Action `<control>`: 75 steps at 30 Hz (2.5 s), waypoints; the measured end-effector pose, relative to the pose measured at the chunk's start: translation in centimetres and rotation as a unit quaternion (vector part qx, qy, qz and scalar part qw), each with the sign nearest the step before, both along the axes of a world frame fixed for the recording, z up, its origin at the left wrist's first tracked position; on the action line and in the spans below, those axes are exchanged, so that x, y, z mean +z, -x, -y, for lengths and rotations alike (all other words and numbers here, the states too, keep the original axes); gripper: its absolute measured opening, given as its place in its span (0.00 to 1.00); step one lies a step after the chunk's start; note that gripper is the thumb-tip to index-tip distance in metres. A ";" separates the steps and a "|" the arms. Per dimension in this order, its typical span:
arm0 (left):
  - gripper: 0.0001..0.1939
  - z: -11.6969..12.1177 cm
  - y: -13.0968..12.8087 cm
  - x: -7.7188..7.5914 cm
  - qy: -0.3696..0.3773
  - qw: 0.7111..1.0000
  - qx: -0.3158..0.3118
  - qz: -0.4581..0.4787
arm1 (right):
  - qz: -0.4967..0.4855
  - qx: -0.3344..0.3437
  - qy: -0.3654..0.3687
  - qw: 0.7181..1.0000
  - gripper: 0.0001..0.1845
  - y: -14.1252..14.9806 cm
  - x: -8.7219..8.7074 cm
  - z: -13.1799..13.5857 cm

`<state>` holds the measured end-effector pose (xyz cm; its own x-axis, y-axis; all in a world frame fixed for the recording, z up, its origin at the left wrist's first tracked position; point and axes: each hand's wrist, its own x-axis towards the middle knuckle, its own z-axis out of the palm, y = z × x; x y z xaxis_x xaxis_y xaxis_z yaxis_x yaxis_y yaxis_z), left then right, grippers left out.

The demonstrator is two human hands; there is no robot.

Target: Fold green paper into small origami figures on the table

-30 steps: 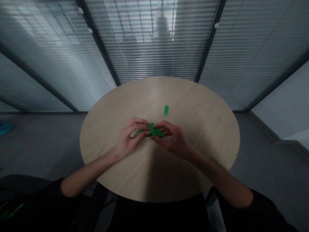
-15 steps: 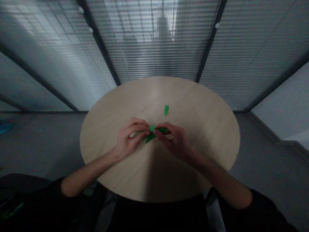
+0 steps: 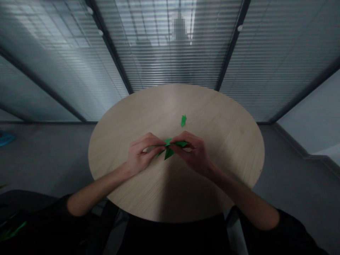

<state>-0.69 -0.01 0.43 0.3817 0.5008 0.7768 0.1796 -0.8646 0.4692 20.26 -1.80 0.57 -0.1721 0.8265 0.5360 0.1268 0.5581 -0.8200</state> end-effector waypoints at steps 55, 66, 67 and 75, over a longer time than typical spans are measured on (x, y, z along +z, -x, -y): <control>0.07 0.1 -0.6 -0.6 0.266 0.960 -0.026 0.081 | 0.049 -0.140 -0.182 0.972 0.04 0.0 -0.5 -0.5; 0.03 -0.1 -0.7 -0.3 0.226 0.968 -0.015 0.104 | 0.079 -0.105 -0.184 0.974 0.07 -0.5 -0.5 -0.6; 0.03 -0.2 -0.6 -0.4 0.222 0.969 -0.014 0.105 | 0.081 -0.100 -0.182 0.975 0.07 -0.5 -0.6 -0.6; 0.03 0.0 -0.4 -0.1 0.198 0.978 0.008 0.061 | 0.077 -0.103 -0.186 0.974 0.06 -0.4 -0.5 -0.6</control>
<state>-0.28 0.01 0.30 0.2891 0.7769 0.5593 0.1131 -0.6078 0.7860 20.67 -1.23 0.11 -0.1242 0.6057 0.7859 0.3730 0.7624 -0.5287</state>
